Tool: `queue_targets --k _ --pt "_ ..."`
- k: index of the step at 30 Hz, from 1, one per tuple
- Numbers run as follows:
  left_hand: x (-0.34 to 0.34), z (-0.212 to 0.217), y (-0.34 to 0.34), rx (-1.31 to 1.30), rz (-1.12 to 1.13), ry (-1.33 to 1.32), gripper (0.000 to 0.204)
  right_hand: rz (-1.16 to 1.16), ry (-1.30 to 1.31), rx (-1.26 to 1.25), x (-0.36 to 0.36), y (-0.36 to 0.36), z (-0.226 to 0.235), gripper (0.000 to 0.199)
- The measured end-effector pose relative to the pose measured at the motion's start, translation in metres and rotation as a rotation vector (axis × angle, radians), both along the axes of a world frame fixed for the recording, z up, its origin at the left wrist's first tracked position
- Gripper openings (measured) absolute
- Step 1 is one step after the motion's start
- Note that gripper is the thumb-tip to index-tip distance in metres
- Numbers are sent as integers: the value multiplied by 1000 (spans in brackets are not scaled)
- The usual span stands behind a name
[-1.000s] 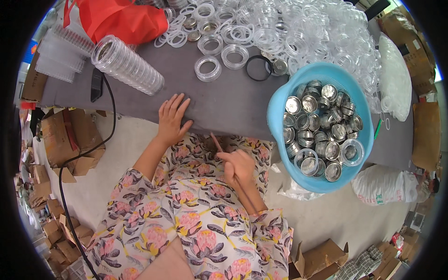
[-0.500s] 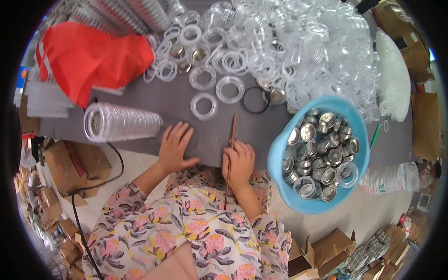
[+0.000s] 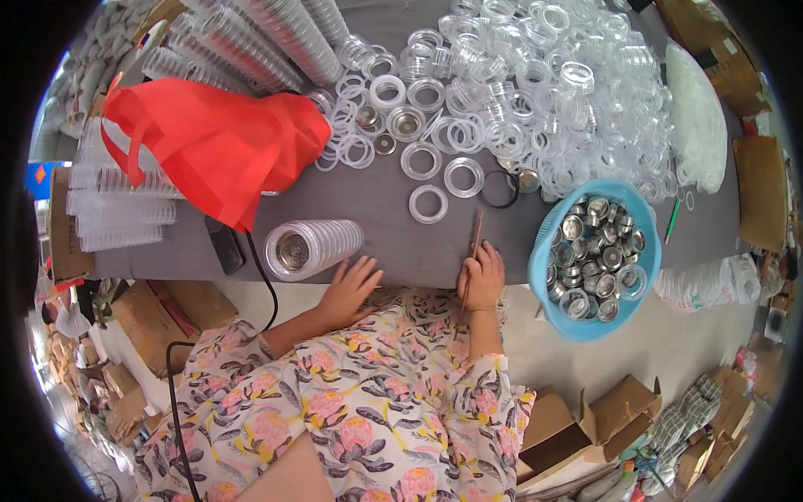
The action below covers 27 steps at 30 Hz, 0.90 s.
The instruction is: The person assembles small clear plastic containers by placing metal mesh inserts and metal lids into them. They work at a table with stacks of parts, picking up a container, inserting a mesh piece, and screwing on a lid. The person occasionally uses a thin stick to adjust the mesh inside the container before closing it.
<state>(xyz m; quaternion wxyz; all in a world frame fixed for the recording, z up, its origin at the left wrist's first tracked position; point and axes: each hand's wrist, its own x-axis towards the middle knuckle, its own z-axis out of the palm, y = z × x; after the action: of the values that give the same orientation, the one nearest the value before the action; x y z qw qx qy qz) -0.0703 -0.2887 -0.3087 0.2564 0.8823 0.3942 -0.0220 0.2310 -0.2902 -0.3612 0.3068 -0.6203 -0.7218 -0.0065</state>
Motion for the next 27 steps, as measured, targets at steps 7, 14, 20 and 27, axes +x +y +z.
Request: queue_targets --k 7,14,20,27 --pt "-65 -27 4 118 -256 90 72 -27 19 1 -2 0 3 19" --pt "-79 -31 9 265 -371 149 64 -42 64 15 -4 0 10 18" --pt "-83 -34 14 303 -385 94 68 -84 87 45 -3 -5 12 24" --pt "-82 -44 14 405 -392 40 72 -172 128 15 -5 -8 12 28"
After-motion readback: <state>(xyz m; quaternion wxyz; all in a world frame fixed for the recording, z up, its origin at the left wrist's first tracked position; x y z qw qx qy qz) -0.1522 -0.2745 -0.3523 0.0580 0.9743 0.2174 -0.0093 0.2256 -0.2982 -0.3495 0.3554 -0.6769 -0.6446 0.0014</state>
